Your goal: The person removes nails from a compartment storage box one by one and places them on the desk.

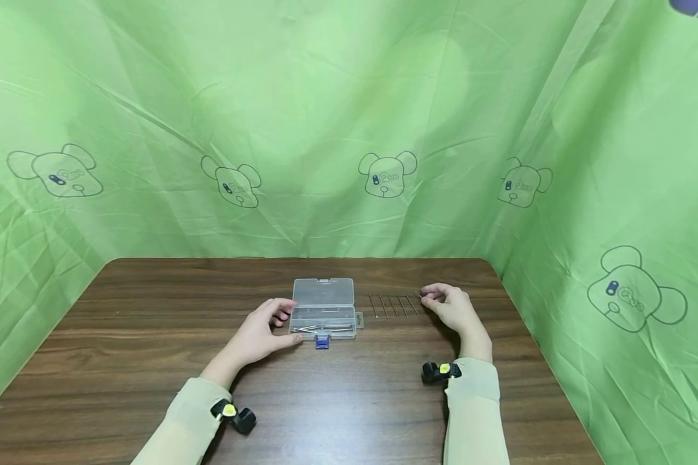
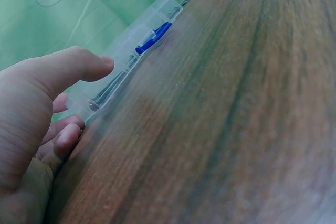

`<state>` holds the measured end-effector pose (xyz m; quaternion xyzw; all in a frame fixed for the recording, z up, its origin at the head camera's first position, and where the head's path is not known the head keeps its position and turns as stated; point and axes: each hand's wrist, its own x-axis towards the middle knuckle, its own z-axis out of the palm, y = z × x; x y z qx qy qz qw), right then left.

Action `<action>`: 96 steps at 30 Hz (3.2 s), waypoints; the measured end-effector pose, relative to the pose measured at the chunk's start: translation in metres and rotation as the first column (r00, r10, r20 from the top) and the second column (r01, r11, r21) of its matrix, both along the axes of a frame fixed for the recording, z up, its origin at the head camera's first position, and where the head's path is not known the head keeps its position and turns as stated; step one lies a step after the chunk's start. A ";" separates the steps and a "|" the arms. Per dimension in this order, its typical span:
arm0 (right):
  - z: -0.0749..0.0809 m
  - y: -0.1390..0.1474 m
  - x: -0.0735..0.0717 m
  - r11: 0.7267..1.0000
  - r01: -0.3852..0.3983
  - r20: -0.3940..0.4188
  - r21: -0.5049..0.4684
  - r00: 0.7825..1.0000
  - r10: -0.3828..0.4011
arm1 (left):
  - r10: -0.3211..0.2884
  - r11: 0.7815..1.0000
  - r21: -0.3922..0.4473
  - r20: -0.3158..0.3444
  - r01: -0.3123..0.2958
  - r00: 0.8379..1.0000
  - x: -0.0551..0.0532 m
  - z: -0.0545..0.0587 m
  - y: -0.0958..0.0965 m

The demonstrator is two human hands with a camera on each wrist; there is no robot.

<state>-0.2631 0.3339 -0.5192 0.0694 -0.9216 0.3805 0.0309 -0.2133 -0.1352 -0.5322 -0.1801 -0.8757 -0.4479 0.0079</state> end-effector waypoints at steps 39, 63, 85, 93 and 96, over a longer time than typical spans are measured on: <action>-0.003 0.003 0.001 0.998 -0.015 0.031 0.062 0.999 0.014 | 0.001 1.000 0.000 -0.029 -0.001 1.000 -0.002 -0.003 -0.001; 0.006 0.001 0.004 0.997 -0.011 0.068 0.073 0.998 0.006 | -0.009 1.000 0.007 -0.044 0.009 0.999 -0.001 -0.002 -0.001; 0.056 -0.051 0.001 0.990 -0.133 -0.080 -0.046 0.988 0.129 | -0.006 1.000 0.001 -0.037 0.006 0.999 -0.001 -0.003 0.000; 0.069 -0.087 0.004 0.968 -0.227 -0.140 -0.109 0.967 0.211 | -0.005 1.000 -0.005 -0.025 0.005 1.000 -0.001 -0.001 0.000; 0.072 -0.100 0.005 0.958 -0.260 -0.154 -0.118 0.958 0.241 | -0.004 1.000 -0.008 -0.029 0.004 1.000 -0.001 -0.001 0.000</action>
